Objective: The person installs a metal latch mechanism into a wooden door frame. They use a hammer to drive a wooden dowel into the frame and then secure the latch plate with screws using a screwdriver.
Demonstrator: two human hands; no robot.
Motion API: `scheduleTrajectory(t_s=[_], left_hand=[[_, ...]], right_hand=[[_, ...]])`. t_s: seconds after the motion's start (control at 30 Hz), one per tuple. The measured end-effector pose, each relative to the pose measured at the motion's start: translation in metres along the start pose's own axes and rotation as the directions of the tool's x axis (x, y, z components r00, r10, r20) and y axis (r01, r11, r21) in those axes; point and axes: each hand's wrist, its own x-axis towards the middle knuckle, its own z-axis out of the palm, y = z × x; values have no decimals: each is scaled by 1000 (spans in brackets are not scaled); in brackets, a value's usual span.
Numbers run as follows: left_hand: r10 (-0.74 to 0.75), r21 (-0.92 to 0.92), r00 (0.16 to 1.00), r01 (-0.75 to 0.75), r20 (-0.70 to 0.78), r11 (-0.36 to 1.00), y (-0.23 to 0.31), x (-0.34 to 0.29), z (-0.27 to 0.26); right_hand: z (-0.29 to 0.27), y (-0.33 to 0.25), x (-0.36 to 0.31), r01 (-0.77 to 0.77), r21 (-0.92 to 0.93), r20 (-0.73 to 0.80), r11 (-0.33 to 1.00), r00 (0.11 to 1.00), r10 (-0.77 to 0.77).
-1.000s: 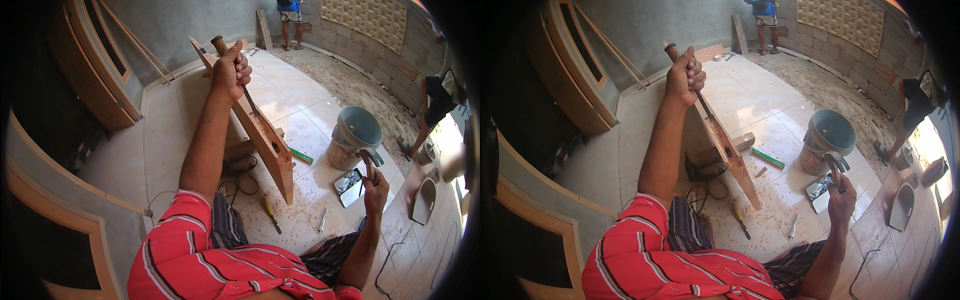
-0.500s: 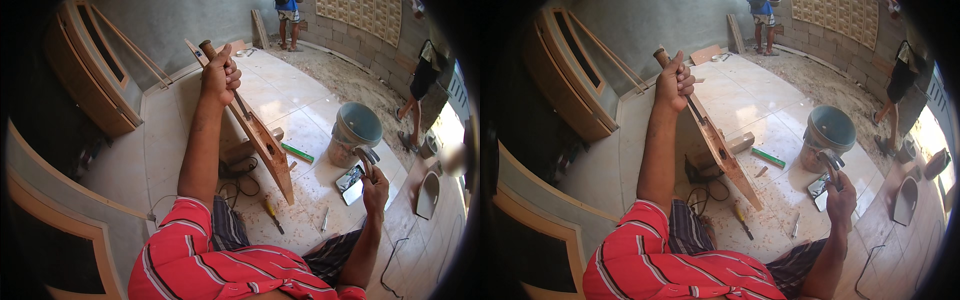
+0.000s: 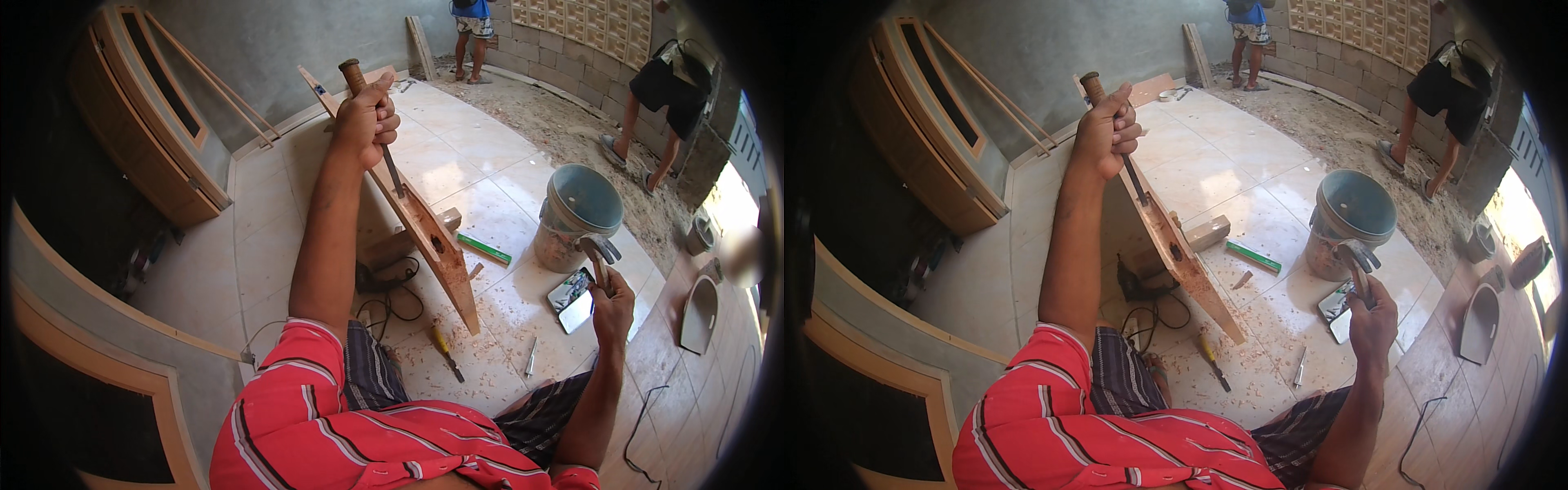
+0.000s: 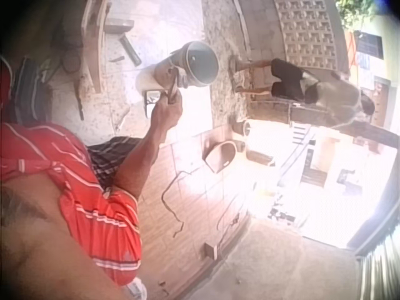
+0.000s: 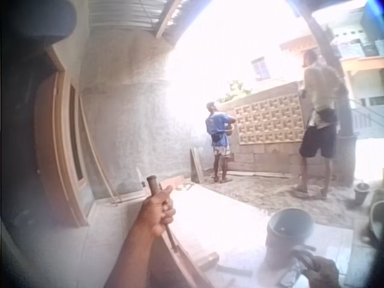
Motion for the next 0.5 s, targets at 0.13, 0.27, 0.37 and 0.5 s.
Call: scheduleTrajectory(t_s=[0.13,0.27,0.37,0.5], left_hand=[[8,7,1000,-8,-29,1000,-1,-1,1],[61,-46,998,-61,2,997,1,-6,-8],[54,-61,998,-54,8,997,2,-8,-11],[35,-70,999,-35,-7,997,-1,-5,-10]], right_hand=[[0,-1,0,-10,13,0,1000,1000,10],[9,6,1,76,113,-23,991,997,-74],[12,9,2,66,173,31,983,997,-72],[16,-2,-2,60,222,119,973,989,-88]])
